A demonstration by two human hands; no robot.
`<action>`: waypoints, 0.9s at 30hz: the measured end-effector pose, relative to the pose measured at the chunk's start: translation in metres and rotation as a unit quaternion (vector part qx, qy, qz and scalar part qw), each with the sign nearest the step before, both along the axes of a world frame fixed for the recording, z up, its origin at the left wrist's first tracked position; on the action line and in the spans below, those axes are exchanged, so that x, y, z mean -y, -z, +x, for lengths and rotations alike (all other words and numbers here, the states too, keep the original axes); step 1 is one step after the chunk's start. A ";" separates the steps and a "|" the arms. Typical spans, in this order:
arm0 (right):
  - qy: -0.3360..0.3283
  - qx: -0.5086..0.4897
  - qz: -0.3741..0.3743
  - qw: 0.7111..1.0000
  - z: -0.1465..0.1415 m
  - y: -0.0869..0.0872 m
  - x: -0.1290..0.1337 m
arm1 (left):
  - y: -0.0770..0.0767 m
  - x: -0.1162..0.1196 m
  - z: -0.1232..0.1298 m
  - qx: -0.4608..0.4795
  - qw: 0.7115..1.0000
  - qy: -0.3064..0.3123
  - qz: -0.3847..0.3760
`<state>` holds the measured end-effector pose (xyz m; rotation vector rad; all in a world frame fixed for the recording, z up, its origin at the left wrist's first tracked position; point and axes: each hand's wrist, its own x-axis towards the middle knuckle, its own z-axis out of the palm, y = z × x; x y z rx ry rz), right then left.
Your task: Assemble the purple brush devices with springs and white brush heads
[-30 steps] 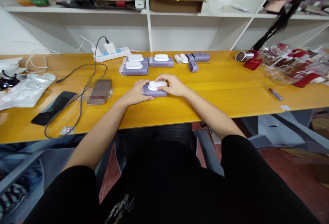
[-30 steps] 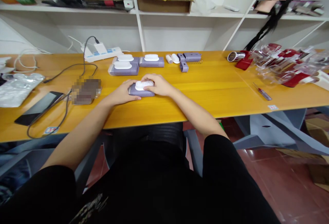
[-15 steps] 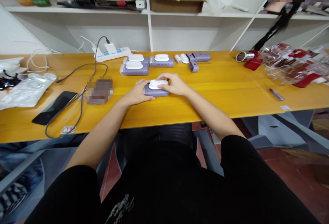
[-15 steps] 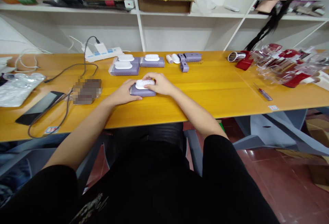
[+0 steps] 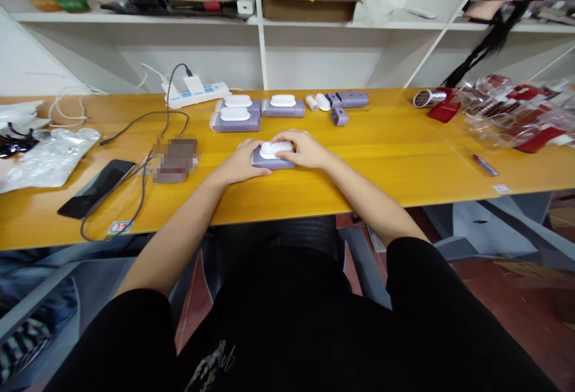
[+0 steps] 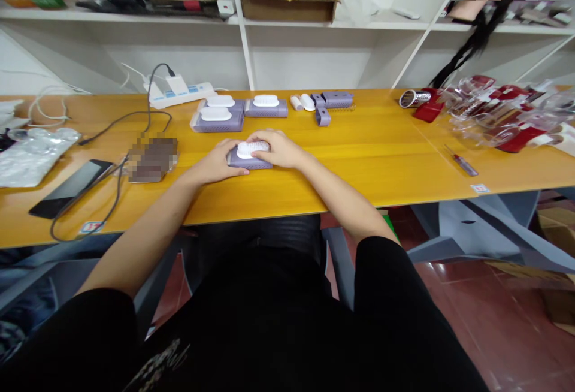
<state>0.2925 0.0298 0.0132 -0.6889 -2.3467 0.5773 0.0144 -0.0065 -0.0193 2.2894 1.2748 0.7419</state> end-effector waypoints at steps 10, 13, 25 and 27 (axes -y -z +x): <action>-0.003 -0.007 0.011 1.000 -0.002 0.001 0.002 | -0.002 0.002 0.002 0.004 1.000 -0.002 -0.009; 0.000 -0.006 0.012 1.000 -0.002 0.002 0.003 | -0.002 0.003 0.002 0.010 1.000 -0.001 -0.011; 0.170 -0.102 0.090 0.976 0.033 -0.002 -0.035 | 0.000 0.001 0.000 0.004 1.000 0.005 0.007; 0.261 -0.102 0.108 0.954 0.057 -0.002 -0.054 | 0.000 0.001 -0.001 0.004 1.000 0.004 0.009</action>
